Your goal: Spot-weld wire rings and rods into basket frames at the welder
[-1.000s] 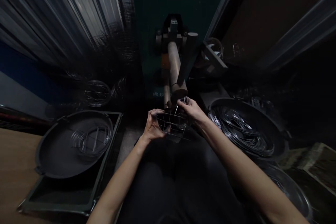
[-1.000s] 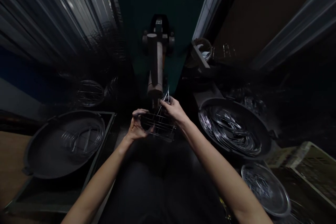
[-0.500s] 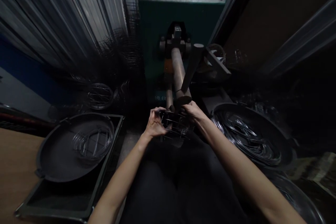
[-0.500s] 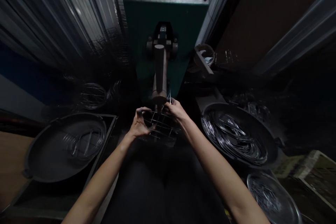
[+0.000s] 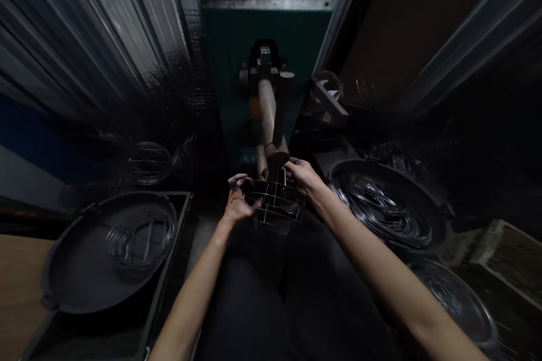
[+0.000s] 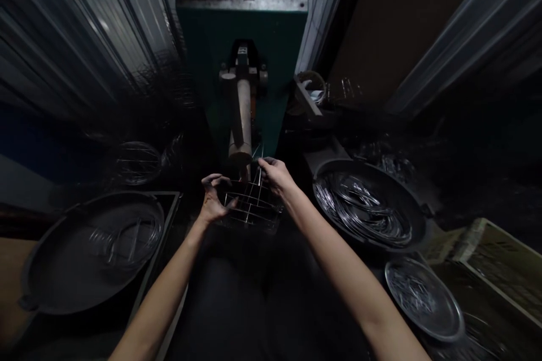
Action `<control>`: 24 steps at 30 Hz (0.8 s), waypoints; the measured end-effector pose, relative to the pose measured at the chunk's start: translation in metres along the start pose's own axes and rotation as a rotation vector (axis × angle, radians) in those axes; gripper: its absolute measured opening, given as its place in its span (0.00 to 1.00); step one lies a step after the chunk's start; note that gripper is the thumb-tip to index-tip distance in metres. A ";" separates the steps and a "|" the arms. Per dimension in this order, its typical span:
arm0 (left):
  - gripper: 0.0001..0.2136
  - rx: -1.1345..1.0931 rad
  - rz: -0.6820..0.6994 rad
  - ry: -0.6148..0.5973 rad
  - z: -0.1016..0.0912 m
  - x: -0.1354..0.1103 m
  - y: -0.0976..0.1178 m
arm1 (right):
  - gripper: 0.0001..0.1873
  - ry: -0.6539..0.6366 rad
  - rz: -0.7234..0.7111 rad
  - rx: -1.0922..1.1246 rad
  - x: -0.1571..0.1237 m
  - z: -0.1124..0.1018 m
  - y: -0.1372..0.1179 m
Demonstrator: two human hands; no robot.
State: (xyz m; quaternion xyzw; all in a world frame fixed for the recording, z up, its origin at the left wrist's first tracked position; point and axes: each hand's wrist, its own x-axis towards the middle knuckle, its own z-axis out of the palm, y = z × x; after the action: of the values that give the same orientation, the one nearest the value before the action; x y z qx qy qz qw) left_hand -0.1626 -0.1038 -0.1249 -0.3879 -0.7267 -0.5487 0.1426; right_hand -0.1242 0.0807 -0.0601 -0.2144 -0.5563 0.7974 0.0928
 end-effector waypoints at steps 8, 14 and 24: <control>0.20 0.049 -0.003 0.019 -0.010 0.001 -0.003 | 0.17 0.005 -0.068 -0.083 0.008 0.010 0.014; 0.21 0.070 -0.017 0.028 -0.015 0.001 -0.007 | 0.17 0.048 -0.087 -0.155 0.009 0.017 0.013; 0.19 0.117 -0.020 0.001 -0.019 -0.002 -0.024 | 0.11 0.057 -0.077 -0.087 0.013 0.024 0.018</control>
State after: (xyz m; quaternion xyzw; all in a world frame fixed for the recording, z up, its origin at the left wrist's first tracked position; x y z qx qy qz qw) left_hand -0.1824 -0.1244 -0.1360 -0.3713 -0.7615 -0.5067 0.1598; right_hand -0.1452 0.0587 -0.0731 -0.2192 -0.5953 0.7621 0.1298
